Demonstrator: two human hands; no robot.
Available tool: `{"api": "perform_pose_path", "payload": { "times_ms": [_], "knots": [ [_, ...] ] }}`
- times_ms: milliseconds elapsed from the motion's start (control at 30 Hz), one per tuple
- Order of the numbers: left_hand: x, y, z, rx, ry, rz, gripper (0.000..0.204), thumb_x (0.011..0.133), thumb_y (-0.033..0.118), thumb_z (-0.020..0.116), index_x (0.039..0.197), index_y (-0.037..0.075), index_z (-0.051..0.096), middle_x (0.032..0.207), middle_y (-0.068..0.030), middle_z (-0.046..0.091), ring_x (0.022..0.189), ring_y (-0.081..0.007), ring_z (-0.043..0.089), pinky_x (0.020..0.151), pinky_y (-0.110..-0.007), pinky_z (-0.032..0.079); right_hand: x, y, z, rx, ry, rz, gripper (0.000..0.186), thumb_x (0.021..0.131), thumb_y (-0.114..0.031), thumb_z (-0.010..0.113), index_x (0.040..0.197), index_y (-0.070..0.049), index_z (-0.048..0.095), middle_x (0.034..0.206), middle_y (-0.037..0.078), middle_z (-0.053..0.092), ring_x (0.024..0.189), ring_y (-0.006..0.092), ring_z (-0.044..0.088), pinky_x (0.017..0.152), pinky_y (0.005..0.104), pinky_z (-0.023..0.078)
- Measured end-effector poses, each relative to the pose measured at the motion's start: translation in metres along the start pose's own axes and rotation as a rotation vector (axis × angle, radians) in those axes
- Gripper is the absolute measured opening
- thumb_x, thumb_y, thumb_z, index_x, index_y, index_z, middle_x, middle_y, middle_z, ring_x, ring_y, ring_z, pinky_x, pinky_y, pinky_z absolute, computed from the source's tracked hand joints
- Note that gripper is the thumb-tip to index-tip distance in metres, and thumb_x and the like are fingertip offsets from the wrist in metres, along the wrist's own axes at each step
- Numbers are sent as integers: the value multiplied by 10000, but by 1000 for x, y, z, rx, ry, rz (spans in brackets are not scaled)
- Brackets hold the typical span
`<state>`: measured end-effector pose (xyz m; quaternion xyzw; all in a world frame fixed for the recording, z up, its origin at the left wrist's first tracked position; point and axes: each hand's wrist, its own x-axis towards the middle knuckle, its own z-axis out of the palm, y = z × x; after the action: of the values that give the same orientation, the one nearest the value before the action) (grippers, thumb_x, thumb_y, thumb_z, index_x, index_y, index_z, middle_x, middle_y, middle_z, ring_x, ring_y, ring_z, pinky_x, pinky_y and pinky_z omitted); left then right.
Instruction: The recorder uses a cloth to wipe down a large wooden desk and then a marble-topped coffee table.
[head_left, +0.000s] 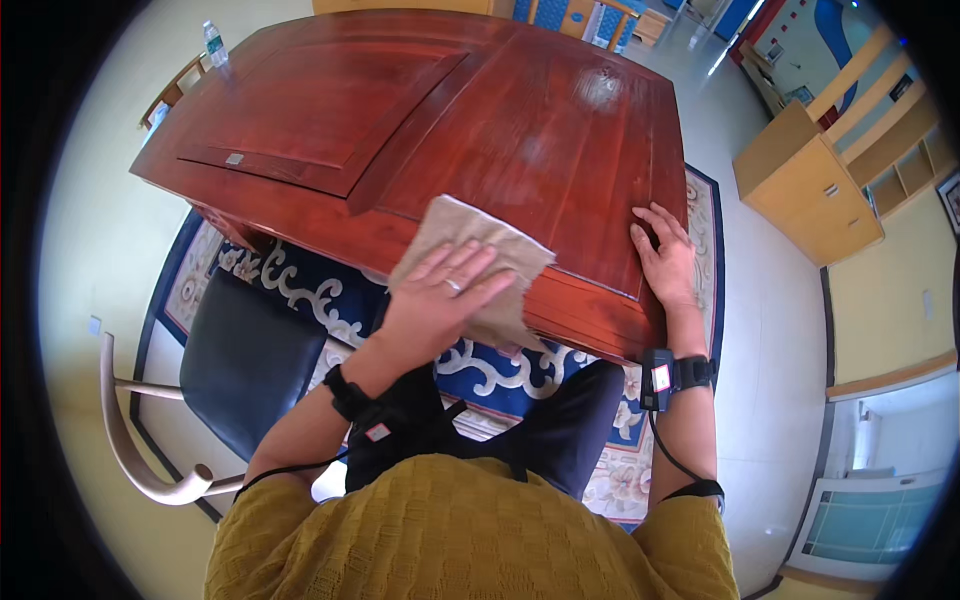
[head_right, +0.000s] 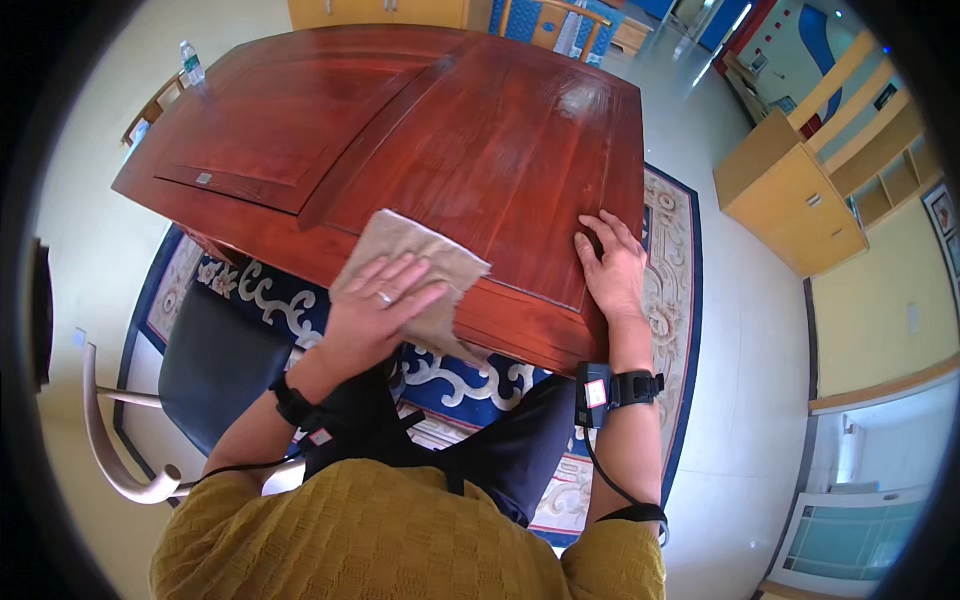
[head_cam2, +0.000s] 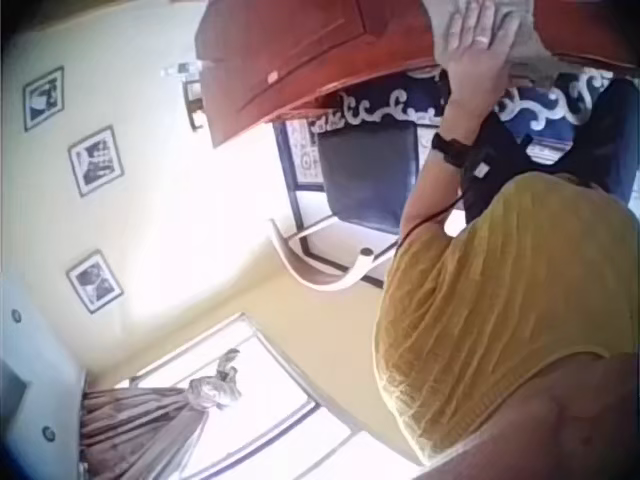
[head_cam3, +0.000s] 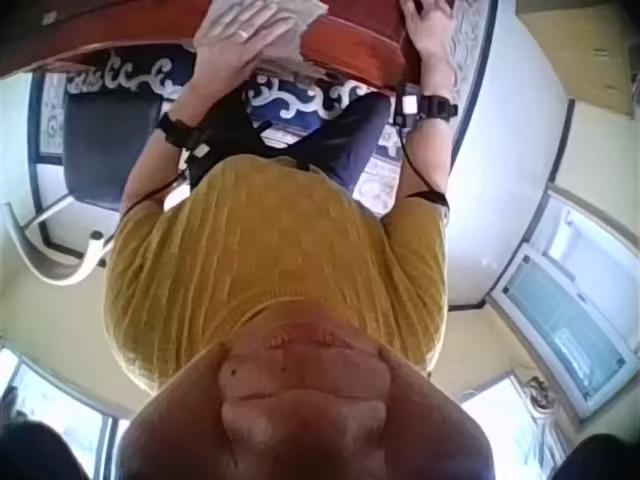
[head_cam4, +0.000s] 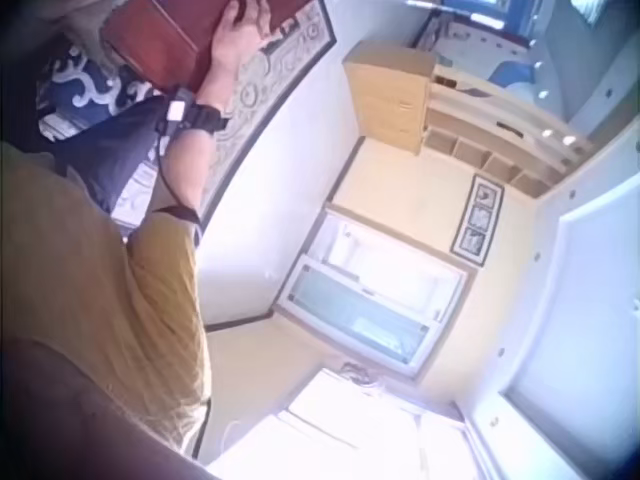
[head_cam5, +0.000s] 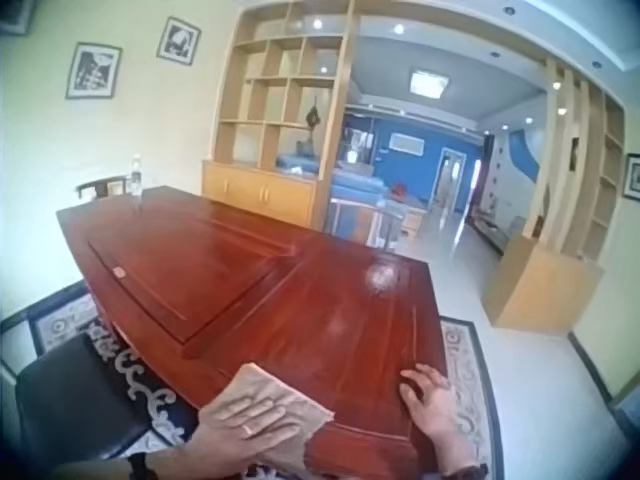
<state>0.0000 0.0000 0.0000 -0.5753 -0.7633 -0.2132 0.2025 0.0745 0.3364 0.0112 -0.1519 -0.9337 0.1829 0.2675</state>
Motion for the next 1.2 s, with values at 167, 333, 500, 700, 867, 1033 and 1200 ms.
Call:
{"api": "perform_pose_path", "payload": {
  "times_ms": [167, 333, 500, 700, 867, 1033, 1200],
  "knots": [
    [-29, -38, -31, 125, -2, -167, 758, 580, -33, 676, 1300, 183, 575, 1381, -106, 513, 1296, -283, 472, 1077, -434, 355, 1, 5, 2, -30, 58, -82, 280, 864, -254, 658, 1124, -150, 668, 1257, 119, 597, 1166, 301, 560, 997, 403, 419],
    [-59, -76, -56, 227, -9, -274, 770, 598, -52, 679, 1316, 203, 561, 1361, -105, 525, 1277, -295, 483, 1080, -453, 350, 0, 1, 0, -52, 40, -53, 288, 865, -258, 658, 1134, -156, 666, 1258, 116, 597, 1178, 293, 552, 1013, 410, 401],
    [-67, -81, -53, 253, 55, -335, 794, 580, -54, 696, 1320, 195, 555, 1354, -105, 529, 1274, -295, 481, 1092, -451, 336, -1, -1, -3, -70, 42, -53, 290, 865, -263, 658, 1136, -158, 667, 1258, 117, 598, 1184, 287, 549, 1015, 408, 395],
    [-66, -79, -49, 237, 78, -371, 798, 571, -59, 703, 1314, 194, 560, 1363, -102, 521, 1286, -290, 470, 1104, -454, 316, 0, 1, -3, -95, 44, -50, 292, 864, -267, 660, 1135, -160, 668, 1265, 110, 594, 1179, 290, 551, 1014, 410, 394],
    [-66, -79, -47, 225, 96, -377, 806, 564, -69, 701, 1312, 195, 562, 1370, -101, 514, 1294, -288, 462, 1110, -456, 307, 1, 4, -1, -47, 37, -44, 290, 864, -267, 661, 1135, -165, 669, 1265, 109, 595, 1177, 295, 551, 1014, 409, 394],
    [-66, -77, -48, 225, 89, -392, 800, 567, -72, 691, 1310, 194, 563, 1373, -101, 512, 1297, -288, 459, 1113, -454, 303, 1, 2, -1, -66, 36, -40, 289, 864, -266, 661, 1136, -167, 669, 1267, 108, 593, 1182, 290, 548, 1015, 407, 392],
    [-63, -75, -49, 215, 93, -403, 781, 577, -67, 674, 1309, 185, 564, 1376, -105, 510, 1296, -289, 459, 1118, -453, 297, 0, 2, -2, -60, 39, -45, 287, 864, -260, 661, 1135, -167, 668, 1268, 108, 592, 1184, 289, 547, 1018, 406, 389]
  ]
}}
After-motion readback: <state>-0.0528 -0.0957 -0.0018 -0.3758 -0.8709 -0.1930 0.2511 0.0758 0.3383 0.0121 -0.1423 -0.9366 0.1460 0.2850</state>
